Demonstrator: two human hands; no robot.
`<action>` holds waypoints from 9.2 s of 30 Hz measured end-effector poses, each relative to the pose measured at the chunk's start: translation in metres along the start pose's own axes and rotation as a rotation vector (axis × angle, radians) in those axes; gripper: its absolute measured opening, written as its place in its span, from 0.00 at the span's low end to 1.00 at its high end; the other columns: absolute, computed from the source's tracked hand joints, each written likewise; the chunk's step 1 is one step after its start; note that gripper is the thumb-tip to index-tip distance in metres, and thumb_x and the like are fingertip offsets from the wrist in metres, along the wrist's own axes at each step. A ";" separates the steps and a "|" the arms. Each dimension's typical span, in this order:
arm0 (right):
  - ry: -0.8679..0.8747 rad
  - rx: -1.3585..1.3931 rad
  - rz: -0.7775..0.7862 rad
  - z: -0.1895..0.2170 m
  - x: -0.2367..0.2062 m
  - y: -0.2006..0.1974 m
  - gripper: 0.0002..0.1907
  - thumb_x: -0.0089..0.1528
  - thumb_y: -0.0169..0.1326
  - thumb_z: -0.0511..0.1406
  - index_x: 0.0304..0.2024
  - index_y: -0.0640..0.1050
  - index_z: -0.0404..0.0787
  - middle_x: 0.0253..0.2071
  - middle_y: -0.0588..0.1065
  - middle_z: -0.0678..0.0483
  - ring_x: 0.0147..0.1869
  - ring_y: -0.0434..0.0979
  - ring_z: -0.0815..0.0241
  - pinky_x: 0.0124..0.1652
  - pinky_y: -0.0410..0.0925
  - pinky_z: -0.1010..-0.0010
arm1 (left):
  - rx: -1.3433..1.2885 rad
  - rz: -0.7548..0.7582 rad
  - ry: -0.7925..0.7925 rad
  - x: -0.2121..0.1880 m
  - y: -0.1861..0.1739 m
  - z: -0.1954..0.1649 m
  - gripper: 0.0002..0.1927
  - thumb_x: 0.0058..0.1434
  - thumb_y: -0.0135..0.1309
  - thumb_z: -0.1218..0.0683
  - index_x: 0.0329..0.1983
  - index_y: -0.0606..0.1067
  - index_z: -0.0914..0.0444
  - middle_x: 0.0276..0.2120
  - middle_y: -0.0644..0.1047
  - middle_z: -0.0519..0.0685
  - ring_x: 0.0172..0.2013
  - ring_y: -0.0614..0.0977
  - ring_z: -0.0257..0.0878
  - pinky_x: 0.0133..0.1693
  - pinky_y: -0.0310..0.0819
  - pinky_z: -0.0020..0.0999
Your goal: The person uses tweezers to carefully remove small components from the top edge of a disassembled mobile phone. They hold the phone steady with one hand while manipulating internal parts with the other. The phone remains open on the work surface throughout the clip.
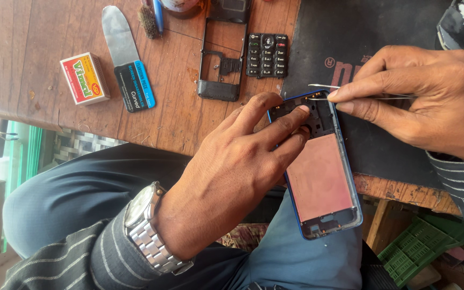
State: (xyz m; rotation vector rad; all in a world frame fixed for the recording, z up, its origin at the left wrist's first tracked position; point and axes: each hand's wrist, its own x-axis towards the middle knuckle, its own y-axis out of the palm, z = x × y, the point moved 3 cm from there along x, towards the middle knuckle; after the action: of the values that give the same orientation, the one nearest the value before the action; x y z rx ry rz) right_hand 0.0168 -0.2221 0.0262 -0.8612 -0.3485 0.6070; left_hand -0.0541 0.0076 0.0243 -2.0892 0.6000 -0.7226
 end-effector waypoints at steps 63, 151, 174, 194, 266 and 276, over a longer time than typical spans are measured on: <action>0.013 0.023 0.035 -0.004 -0.003 -0.001 0.08 0.59 0.63 0.30 0.41 0.84 0.39 0.36 0.80 0.51 0.38 0.83 0.63 0.34 0.75 0.78 | -0.065 -0.012 -0.012 0.001 0.002 0.000 0.21 0.51 0.62 0.59 0.49 0.78 0.68 0.61 0.75 0.54 0.63 0.70 0.56 0.59 0.71 0.46; 0.060 -0.070 0.062 0.000 0.002 -0.001 0.07 0.59 0.64 0.29 0.40 0.85 0.38 0.33 0.80 0.52 0.32 0.81 0.66 0.30 0.70 0.78 | -0.040 -0.008 -0.013 0.000 0.000 0.000 0.19 0.51 0.61 0.58 0.47 0.78 0.69 0.61 0.75 0.56 0.64 0.70 0.56 0.60 0.71 0.46; 0.030 -0.037 0.034 0.000 0.001 -0.001 0.07 0.59 0.64 0.28 0.40 0.84 0.37 0.34 0.80 0.50 0.35 0.82 0.63 0.31 0.74 0.79 | -0.053 -0.001 -0.019 0.001 0.002 0.000 0.19 0.53 0.62 0.59 0.48 0.78 0.69 0.61 0.76 0.57 0.64 0.69 0.57 0.59 0.71 0.46; 0.010 -0.052 0.023 0.004 0.003 0.000 0.07 0.59 0.64 0.29 0.40 0.84 0.37 0.34 0.80 0.49 0.36 0.83 0.62 0.33 0.75 0.77 | -0.044 -0.001 -0.010 0.001 0.000 -0.001 0.20 0.51 0.61 0.58 0.47 0.78 0.69 0.61 0.75 0.57 0.63 0.70 0.57 0.59 0.71 0.46; -0.077 0.064 -0.040 0.004 -0.008 -0.005 0.07 0.62 0.65 0.30 0.43 0.84 0.39 0.37 0.79 0.53 0.38 0.79 0.66 0.37 0.71 0.77 | -0.089 -0.057 0.061 0.007 -0.003 -0.003 0.30 0.43 0.73 0.49 0.47 0.75 0.64 0.59 0.68 0.55 0.60 0.70 0.54 0.60 0.68 0.48; -0.067 0.084 -0.054 0.003 -0.011 -0.006 0.07 0.63 0.65 0.30 0.43 0.84 0.38 0.37 0.79 0.53 0.38 0.79 0.65 0.37 0.70 0.76 | -0.079 -0.035 0.060 0.009 -0.004 -0.003 0.28 0.43 0.72 0.50 0.46 0.76 0.63 0.59 0.69 0.54 0.59 0.70 0.54 0.59 0.69 0.48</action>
State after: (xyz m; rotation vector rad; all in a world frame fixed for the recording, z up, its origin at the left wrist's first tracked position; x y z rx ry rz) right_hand 0.0087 -0.2298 0.0324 -0.7505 -0.4027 0.5968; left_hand -0.0486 0.0022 0.0318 -2.1621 0.6358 -0.7950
